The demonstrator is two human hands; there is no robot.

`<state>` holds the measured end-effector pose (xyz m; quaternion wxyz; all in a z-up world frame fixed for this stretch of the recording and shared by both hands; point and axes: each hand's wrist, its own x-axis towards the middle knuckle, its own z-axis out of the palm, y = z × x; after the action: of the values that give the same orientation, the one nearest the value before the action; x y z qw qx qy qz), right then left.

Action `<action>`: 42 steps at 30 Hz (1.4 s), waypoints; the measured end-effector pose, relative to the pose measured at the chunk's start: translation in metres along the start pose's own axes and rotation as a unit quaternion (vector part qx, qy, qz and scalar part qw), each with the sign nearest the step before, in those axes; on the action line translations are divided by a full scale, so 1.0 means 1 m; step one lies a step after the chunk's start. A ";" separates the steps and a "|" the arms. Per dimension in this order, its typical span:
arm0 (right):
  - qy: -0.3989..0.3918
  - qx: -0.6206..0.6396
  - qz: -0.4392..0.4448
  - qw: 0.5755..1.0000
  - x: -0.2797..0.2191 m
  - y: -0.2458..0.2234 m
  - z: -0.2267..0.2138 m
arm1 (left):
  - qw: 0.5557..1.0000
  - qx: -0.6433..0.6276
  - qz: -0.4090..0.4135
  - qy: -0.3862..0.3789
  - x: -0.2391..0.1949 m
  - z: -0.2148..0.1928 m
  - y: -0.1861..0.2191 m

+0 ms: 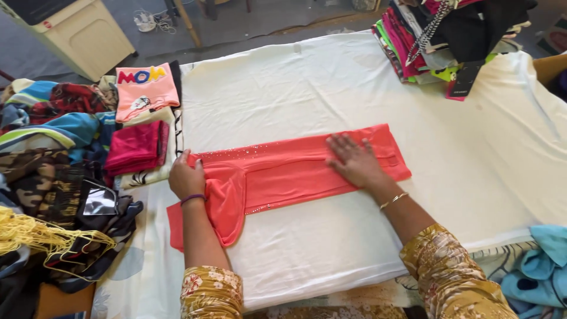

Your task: Fold a t-shirt and a yellow scarf on a flat surface.

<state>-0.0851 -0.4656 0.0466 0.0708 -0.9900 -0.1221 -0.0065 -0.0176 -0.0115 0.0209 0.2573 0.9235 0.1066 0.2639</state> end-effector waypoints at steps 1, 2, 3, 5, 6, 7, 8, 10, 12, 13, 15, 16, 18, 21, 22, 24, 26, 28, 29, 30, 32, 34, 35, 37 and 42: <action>-0.027 -0.003 0.043 0.999 0.005 0.013 0.002 | 1.000 0.004 -0.016 0.001 -0.001 -0.004 0.002; -0.028 -0.004 0.044 0.999 0.005 0.031 0.002 | 1.000 0.002 -0.017 0.000 -0.002 -0.006 0.004; -0.030 0.004 0.098 0.995 0.007 0.049 0.001 | 0.999 -0.003 -0.035 -0.007 -0.002 -0.009 0.006; -0.033 0.010 0.153 0.988 0.007 0.078 0.001 | 0.998 -0.010 -0.053 -0.015 -0.003 -0.013 0.009; -0.029 0.014 0.190 0.981 0.006 0.088 0.004 | 0.998 -0.011 -0.060 -0.019 -0.004 -0.014 0.011; -0.022 0.019 0.227 0.973 0.006 0.098 0.005 | 0.998 -0.013 -0.066 -0.021 -0.003 -0.015 0.013; -0.020 0.017 0.228 0.973 0.006 0.098 0.005 | 0.998 -0.015 -0.065 -0.020 -0.003 -0.013 0.012; 0.052 -0.013 0.203 0.978 0.006 0.094 0.009 | 0.998 -0.014 -0.056 -0.009 -0.003 -0.011 0.007; 0.066 -0.026 0.151 0.986 0.007 0.064 0.015 | 0.999 -0.014 -0.052 -0.005 -0.001 -0.010 0.007; 0.078 -0.040 0.098 0.991 0.007 0.050 0.019 | 0.999 -0.013 -0.051 -0.001 -0.002 -0.009 0.006; 0.042 -0.029 0.073 0.996 0.009 0.035 0.010 | 0.999 -0.012 -0.052 -0.004 -0.002 -0.008 0.007; 0.006 -0.016 0.050 0.999 0.010 0.025 0.006 | 0.999 -0.010 -0.052 -0.006 -0.002 -0.009 0.007; -0.008 -0.005 0.065 0.998 0.013 0.035 0.012 | 1.000 0.003 -0.031 -0.001 0.000 0.009 -0.010; -0.005 -0.011 0.106 0.994 0.021 0.049 0.014 | 1.000 0.023 -0.002 0.021 0.002 0.017 -0.028; 0.010 -0.025 0.144 0.989 0.023 0.055 0.014 | 0.999 0.028 0.014 0.029 0.002 0.017 -0.032; 0.015 -0.020 0.142 0.990 0.020 0.052 0.010 | 0.998 0.008 0.014 0.055 -0.002 -0.008 -0.030; 0.022 -0.014 0.142 0.989 0.019 0.053 0.010 | 0.996 -0.013 0.017 0.083 -0.009 -0.035 -0.031; 0.052 -0.011 0.135 0.989 0.020 0.057 0.013 | 0.992 0.069 -0.075 -0.076 -0.020 -0.063 -0.037; 0.054 -0.009 0.129 0.990 0.019 0.057 0.013 | 0.992 0.072 -0.078 -0.071 -0.030 -0.080 -0.031; 0.078 0.000 0.119 0.990 0.018 0.058 0.012 | 0.982 0.113 -0.097 -0.116 -0.040 -0.097 -0.025; 0.099 0.012 0.106 0.989 0.015 0.060 0.016 | 0.967 0.157 -0.119 -0.162 -0.060 -0.117 -0.020; 0.149 0.036 0.091 0.984 0.016 0.064 0.019 | 0.963 0.087 -0.164 -0.197 -0.071 -0.125 -0.020; 0.150 0.037 0.091 0.984 0.013 0.059 0.017 | 0.963 0.088 -0.163 -0.195 -0.073 -0.124 -0.021; 0.192 0.021 0.064 0.979 0.009 0.051 0.010 | 0.974 0.087 -0.143 -0.154 -0.076 -0.120 -0.024; 0.201 0.201 -0.055 0.957 -0.014 -0.006 -0.030 | 0.999 -0.051 0.016 -0.001 -0.076 -0.167 0.061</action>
<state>-0.0998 -0.4676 0.0765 0.2911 -0.9253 -0.1580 -0.1849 -0.1678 -0.0183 0.1420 0.3004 0.9108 0.0782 0.2721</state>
